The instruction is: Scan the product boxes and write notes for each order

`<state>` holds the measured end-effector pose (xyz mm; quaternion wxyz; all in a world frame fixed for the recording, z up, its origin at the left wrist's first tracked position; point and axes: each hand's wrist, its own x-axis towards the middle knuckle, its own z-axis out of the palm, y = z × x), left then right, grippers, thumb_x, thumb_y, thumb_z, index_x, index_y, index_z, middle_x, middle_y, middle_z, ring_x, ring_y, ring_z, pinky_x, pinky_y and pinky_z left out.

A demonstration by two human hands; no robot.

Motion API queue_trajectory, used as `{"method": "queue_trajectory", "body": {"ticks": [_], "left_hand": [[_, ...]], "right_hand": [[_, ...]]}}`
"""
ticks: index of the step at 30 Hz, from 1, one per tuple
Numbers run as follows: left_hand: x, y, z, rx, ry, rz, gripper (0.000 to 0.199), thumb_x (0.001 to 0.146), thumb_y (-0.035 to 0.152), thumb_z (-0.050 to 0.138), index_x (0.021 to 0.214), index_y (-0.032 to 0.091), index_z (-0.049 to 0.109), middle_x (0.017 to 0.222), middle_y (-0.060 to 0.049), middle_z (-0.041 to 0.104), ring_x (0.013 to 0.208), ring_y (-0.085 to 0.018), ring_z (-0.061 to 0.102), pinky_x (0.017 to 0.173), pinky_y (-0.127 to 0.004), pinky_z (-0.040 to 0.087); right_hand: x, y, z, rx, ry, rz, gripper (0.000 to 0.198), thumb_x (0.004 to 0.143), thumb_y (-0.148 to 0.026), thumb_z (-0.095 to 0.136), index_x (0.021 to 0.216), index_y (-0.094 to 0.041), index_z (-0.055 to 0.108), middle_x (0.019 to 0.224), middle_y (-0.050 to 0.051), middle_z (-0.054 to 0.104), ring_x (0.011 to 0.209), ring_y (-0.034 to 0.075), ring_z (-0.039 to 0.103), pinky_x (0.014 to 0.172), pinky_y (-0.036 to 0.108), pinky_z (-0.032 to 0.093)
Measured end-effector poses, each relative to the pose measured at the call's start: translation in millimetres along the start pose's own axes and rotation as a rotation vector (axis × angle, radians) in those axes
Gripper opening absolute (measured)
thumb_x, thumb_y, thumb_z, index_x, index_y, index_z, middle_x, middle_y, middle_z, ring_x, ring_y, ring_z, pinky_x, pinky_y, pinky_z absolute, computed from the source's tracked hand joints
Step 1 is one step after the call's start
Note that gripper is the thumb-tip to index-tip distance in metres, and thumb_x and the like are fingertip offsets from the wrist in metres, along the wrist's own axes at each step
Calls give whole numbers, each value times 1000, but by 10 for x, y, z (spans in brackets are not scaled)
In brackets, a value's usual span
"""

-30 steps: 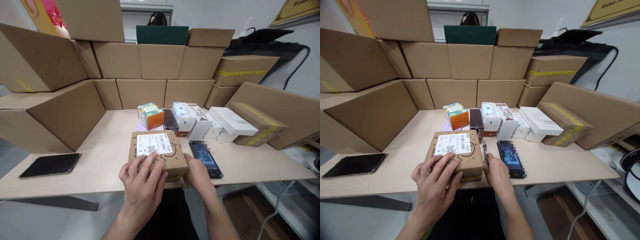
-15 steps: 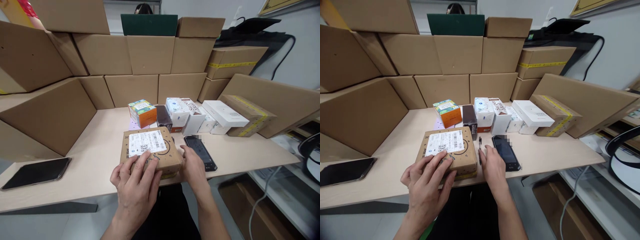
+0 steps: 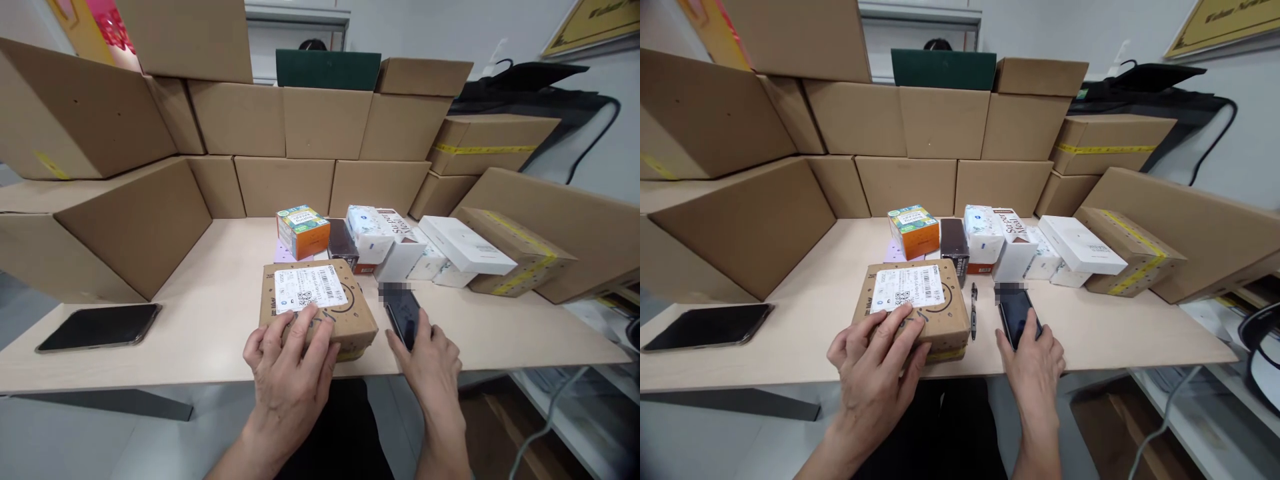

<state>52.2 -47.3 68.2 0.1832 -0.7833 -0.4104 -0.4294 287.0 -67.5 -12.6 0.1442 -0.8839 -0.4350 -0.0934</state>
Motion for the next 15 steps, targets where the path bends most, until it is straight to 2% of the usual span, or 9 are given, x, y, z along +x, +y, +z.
{"method": "queue_trajectory", "body": {"ticks": [4,8,11,15], "left_hand": [[24,6,-25,-5,-1,0,24,90,26,66,114,22,68,122,-6,73,107,-30,56,90,-47,33],[40,24,-34,-22,26,-10,23,90,25,65,113,21,69,120,-7,74,107,-30,56,91,-47,33],[22,15,-31,-19,13,-4,25,90,25,65,115,21,68,122,-7,73,107,-30,56,92,-47,32],[-16,-17,-25,1,-5,26,30,89,25,67,119,22,66,126,-6,71,110,-30,55,93,-47,32]], "right_hand": [[-11,65,94,97,86,-5,70,89,-55,48,144,-10,46,117,26,58,104,42,54,84,58,44],[-59,189,146,332,212,-91,76,87,-61,46,139,-5,49,107,22,62,102,38,55,92,58,40],[-144,190,8,495,222,-82,84,84,-66,49,144,-8,44,120,23,61,114,37,53,100,56,38],[-299,39,-366,653,207,16,86,80,-63,61,150,-17,39,139,19,54,129,36,47,103,54,39]]}}
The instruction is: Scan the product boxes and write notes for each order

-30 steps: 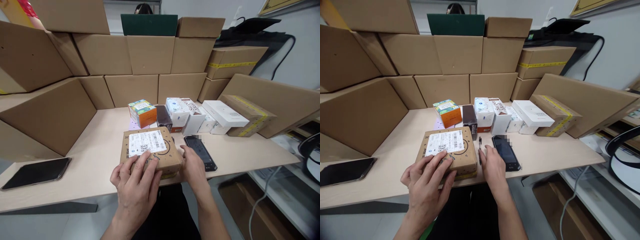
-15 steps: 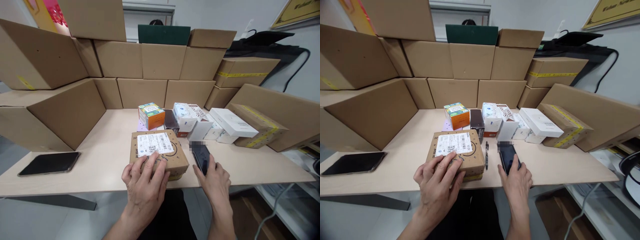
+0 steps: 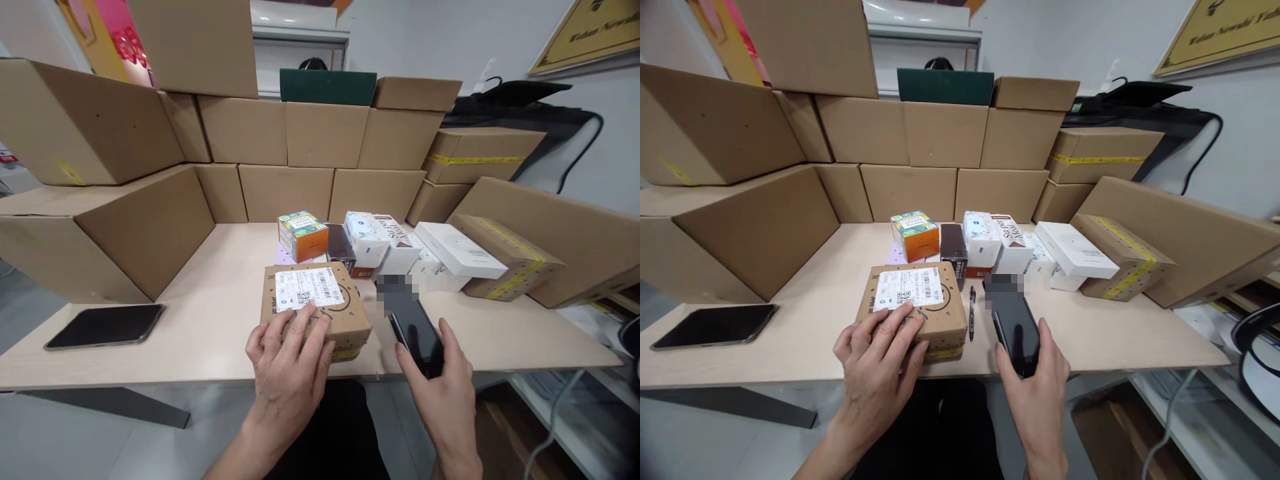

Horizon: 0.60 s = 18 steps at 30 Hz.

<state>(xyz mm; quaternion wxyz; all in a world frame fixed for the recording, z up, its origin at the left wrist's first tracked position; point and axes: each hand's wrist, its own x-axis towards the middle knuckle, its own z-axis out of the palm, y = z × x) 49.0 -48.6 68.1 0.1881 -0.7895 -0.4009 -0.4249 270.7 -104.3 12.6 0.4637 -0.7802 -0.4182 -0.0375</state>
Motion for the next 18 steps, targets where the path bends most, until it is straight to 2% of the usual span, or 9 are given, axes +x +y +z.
{"method": "queue_trajectory", "body": {"ticks": [3,8,11,15,18], "left_hand": [[-14,-7,-7,-14,-22,-15,30,90,25,65,120,22,66,128,-6,70,112,-30,55,96,-47,31],[3,32,-61,-94,-61,-80,30,93,25,60,122,22,65,132,-6,67,115,-29,55,100,-47,29],[8,51,-96,-157,-54,-115,32,94,23,57,126,20,62,128,-7,70,116,-29,56,101,-46,29],[-13,41,-110,-224,-42,-155,42,95,18,53,137,17,52,128,-10,68,119,-27,56,102,-45,30],[-30,31,-98,-242,-40,-183,48,95,15,51,142,15,46,130,-13,66,120,-27,55,103,-44,32]], "right_hand": [[-80,-250,-111,116,-1,-10,86,80,-57,66,152,-22,35,143,15,51,130,34,47,104,52,41],[-186,-546,-138,258,-23,-174,84,83,-49,67,153,-21,32,145,15,48,129,32,49,104,49,43],[-208,-733,-111,230,-9,-321,82,84,-46,67,154,-21,31,141,16,50,126,32,51,101,50,46],[-220,-925,-35,156,78,-536,78,86,-41,67,153,-21,31,133,18,55,121,32,54,96,53,49],[-243,-966,38,133,79,-574,78,88,-43,65,153,-19,31,132,20,55,120,33,53,94,55,50]]}}
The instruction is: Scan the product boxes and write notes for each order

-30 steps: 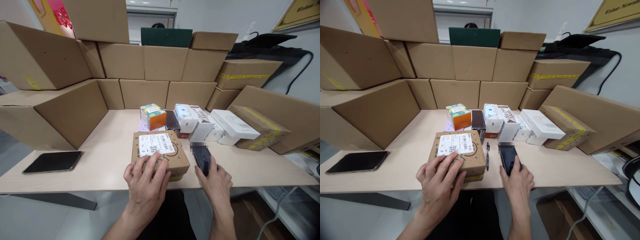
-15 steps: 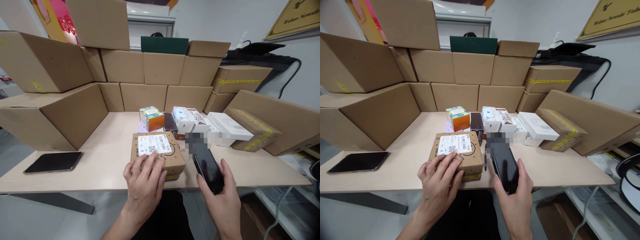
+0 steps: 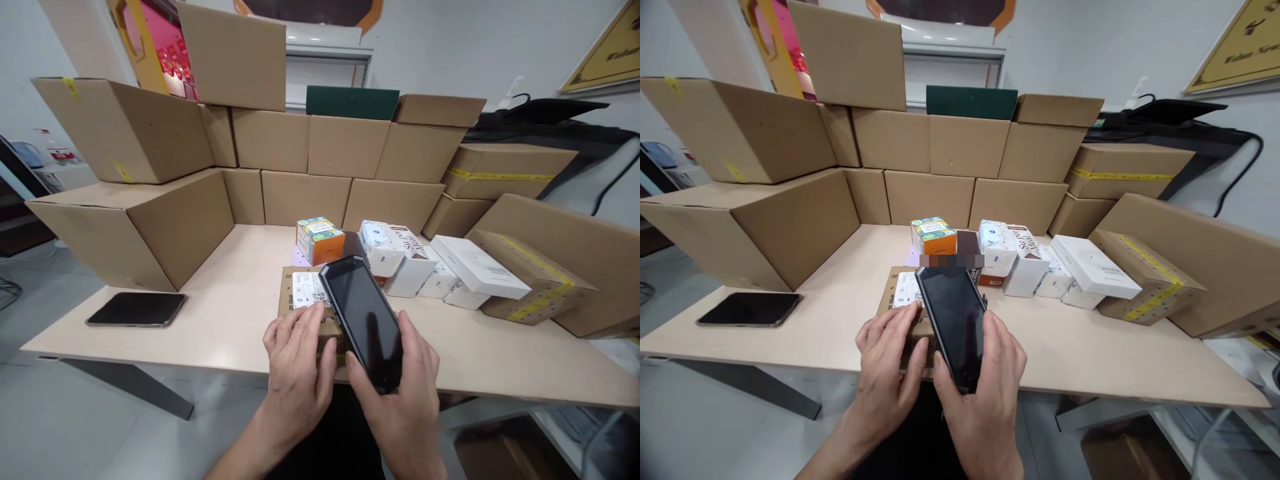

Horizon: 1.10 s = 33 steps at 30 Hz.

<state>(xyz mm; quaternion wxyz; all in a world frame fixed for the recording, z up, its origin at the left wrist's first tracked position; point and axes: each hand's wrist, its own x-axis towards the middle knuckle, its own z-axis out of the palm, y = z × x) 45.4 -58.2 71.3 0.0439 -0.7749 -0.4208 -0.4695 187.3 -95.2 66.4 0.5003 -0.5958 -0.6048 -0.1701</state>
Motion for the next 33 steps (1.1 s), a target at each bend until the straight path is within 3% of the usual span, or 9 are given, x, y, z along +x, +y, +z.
{"method": "queue_trajectory", "body": {"ticks": [8,33], "left_hand": [[-10,28,16,0,-13,-31,46,95,15,51,141,14,48,131,-12,65,120,-27,54,104,-44,30],[21,52,-5,-20,-28,-49,46,95,12,49,140,15,47,128,-10,67,119,-26,53,99,-43,31]], "right_hand": [[-48,9,40,6,-54,15,80,88,-44,64,155,-20,27,133,19,54,121,33,53,95,55,49],[-44,10,49,-8,-35,-13,76,88,-43,65,151,-14,33,132,21,54,120,34,52,96,54,48]]}}
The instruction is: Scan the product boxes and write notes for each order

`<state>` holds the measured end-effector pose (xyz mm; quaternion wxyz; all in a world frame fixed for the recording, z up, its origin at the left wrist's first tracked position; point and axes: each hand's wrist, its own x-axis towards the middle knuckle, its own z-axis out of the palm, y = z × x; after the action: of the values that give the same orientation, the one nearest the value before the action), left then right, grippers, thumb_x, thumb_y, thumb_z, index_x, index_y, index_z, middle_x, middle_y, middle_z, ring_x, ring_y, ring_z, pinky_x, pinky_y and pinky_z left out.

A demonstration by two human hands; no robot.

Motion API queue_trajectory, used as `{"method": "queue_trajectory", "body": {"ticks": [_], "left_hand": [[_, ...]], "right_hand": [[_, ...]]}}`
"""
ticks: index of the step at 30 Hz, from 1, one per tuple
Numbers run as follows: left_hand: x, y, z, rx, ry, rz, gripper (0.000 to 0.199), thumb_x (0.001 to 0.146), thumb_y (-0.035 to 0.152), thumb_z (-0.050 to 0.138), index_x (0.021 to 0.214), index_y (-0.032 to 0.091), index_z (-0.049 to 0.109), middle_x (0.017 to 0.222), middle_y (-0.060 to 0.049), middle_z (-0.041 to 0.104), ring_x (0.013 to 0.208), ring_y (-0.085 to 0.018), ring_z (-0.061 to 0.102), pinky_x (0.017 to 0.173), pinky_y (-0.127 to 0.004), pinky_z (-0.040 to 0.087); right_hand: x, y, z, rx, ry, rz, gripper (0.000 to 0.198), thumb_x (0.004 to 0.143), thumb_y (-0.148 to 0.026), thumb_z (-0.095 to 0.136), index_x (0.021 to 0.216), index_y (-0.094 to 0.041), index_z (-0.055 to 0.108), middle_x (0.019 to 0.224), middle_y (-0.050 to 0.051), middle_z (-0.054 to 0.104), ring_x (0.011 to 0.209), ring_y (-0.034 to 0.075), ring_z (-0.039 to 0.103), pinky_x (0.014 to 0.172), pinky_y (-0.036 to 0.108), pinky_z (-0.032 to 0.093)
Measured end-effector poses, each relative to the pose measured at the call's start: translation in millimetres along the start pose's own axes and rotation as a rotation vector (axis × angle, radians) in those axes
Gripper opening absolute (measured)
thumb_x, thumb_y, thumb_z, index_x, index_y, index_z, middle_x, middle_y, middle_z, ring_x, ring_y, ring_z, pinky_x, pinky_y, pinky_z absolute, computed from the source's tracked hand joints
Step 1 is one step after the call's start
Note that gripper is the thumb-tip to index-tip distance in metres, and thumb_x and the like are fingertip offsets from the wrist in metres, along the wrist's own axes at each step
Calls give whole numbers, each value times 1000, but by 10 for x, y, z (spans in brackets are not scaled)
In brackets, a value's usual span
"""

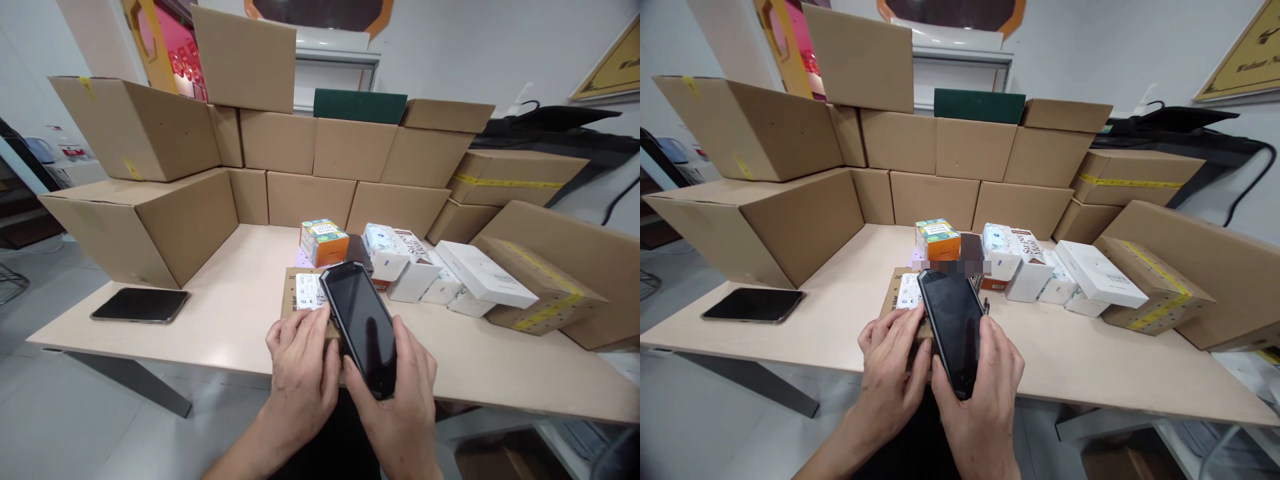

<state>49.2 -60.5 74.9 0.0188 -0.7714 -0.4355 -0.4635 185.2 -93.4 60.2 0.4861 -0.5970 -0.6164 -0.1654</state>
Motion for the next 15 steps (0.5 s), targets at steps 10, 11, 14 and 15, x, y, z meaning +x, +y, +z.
{"method": "queue_trajectory", "body": {"ticks": [10,11,14,15], "left_hand": [[-5,6,5,8,-24,-3,47,94,11,50,140,14,46,128,-10,66,119,-26,51,99,-43,30],[-5,5,6,10,-21,0,47,94,11,50,140,14,46,127,-10,66,120,-26,51,99,-43,30],[-7,-1,10,14,-19,8,47,93,11,50,140,14,45,128,-10,66,120,-27,51,99,-44,30],[-8,-5,11,16,-19,10,47,93,11,50,141,14,45,129,-10,66,120,-27,52,99,-44,30]], "right_hand": [[5,19,-4,-5,-1,-5,76,89,-45,63,152,-17,32,132,20,54,119,33,52,94,53,49],[2,22,-5,-5,-3,-3,76,89,-45,63,152,-17,31,132,19,54,120,33,52,94,53,49],[-8,21,-9,-3,-21,18,77,89,-46,62,153,-18,30,133,19,54,120,33,52,94,53,49],[-10,18,-10,-3,-26,26,77,89,-47,62,153,-18,30,133,19,54,120,33,52,94,53,49]]}}
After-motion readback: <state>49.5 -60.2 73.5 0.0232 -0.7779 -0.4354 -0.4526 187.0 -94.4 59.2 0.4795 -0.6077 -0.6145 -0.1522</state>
